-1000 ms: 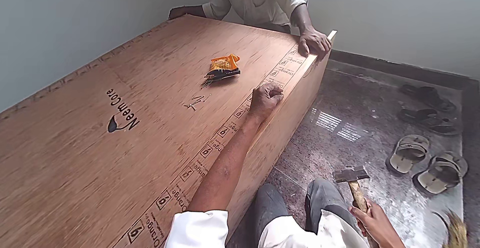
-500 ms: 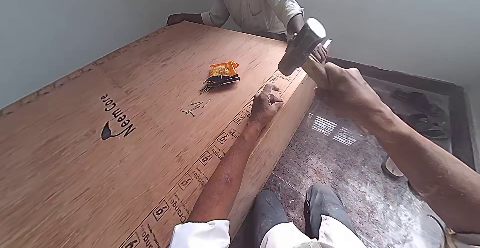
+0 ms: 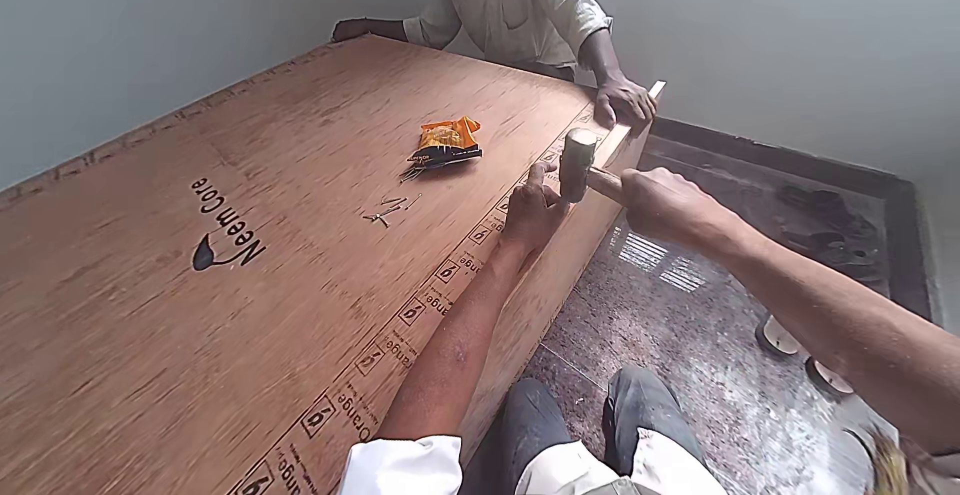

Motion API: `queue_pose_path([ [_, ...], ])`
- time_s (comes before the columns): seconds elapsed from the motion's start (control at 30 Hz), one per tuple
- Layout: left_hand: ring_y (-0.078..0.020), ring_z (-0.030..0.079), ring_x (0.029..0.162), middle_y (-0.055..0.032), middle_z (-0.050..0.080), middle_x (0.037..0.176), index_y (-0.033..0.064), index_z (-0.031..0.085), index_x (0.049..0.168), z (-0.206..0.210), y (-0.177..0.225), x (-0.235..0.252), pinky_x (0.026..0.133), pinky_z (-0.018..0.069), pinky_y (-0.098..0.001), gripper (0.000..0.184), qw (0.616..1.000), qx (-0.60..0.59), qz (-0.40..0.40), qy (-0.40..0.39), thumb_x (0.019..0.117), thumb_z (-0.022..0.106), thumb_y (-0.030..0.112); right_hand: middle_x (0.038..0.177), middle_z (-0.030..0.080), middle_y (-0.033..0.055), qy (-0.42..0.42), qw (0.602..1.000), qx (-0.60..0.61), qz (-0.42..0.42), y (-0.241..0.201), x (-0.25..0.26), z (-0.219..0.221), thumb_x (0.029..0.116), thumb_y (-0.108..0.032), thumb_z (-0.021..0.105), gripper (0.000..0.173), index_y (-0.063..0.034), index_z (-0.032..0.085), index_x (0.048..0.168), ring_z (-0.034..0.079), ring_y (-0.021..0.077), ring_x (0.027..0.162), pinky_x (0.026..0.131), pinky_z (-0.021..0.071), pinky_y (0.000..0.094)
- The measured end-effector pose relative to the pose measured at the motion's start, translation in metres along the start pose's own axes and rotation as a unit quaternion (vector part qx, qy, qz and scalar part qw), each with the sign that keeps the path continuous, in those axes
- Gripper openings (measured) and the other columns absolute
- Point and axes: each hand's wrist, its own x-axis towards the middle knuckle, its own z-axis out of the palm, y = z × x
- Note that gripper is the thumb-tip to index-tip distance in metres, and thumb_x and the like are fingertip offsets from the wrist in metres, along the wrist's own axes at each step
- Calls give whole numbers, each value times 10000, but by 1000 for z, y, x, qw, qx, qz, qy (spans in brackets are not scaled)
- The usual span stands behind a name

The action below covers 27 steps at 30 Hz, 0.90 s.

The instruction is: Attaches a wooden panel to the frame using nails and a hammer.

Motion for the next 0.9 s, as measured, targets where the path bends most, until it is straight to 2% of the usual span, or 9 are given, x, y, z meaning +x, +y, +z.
queue_pose_path([
  [0.03,-190,729,725,-74,745,823,18,468,1421,1,0,-1,760,612,-419,615,1000,-2,-6,-5,881,757,68,837,621,134,-19,1000,-9,6,6,1,5,876,-58,670,135,-98,575,963,653,353,805,621,504,553],
  [0.2,-191,746,763,-73,770,883,48,509,1387,2,-3,-4,750,621,-421,598,1000,6,14,10,862,796,69,756,616,115,75,995,57,-10,22,-19,5,880,-81,741,168,-71,593,959,643,320,708,593,507,526],
  [0.33,-362,696,1103,-211,697,1216,-13,447,1437,5,4,-12,945,560,-548,846,994,107,-10,20,736,894,146,691,560,85,226,962,134,-81,9,-47,-30,888,-41,737,183,-51,562,942,575,237,591,523,444,434],
  [0.43,-403,673,1128,-246,658,1271,-16,402,1480,6,11,-16,948,543,-579,890,989,140,-52,15,747,878,153,746,559,23,308,931,166,-105,-1,-40,-37,883,-81,673,177,-73,558,1018,553,139,622,560,440,354],
  [0.5,-405,680,1109,-238,670,1255,-7,385,1486,6,12,-14,930,548,-584,911,987,148,-59,11,735,876,153,748,573,66,266,948,146,-93,-5,-27,-29,875,-49,666,176,-54,543,1001,588,210,646,571,466,414],
  [0.57,-406,693,1079,-234,688,1212,-13,362,1490,6,11,-15,910,558,-582,944,986,156,-60,7,727,887,167,776,612,140,120,989,74,-47,-4,-12,-12,890,-41,662,144,-48,549,979,652,343,732,603,506,537],
  [0.63,-408,705,1025,-222,705,1150,-1,352,1492,8,14,-15,872,569,-589,974,982,167,-83,0,711,906,177,809,632,139,10,1000,15,-14,1,1,8,873,-49,684,148,-79,580,975,664,360,775,608,514,558],
  [0.77,-396,712,1014,-210,713,1148,2,347,1492,5,15,-12,870,570,-575,955,984,159,-86,-4,726,892,172,767,618,126,60,994,91,-13,15,-10,11,884,-63,733,154,-59,605,971,634,315,708,604,501,526],
  [0.9,-402,698,1039,-235,696,1150,-14,472,1409,8,10,-13,878,562,-583,801,985,159,-62,10,753,871,213,645,546,46,168,938,302,5,31,-36,38,916,-92,693,135,-77,562,945,534,163,505,486,461,366],
])
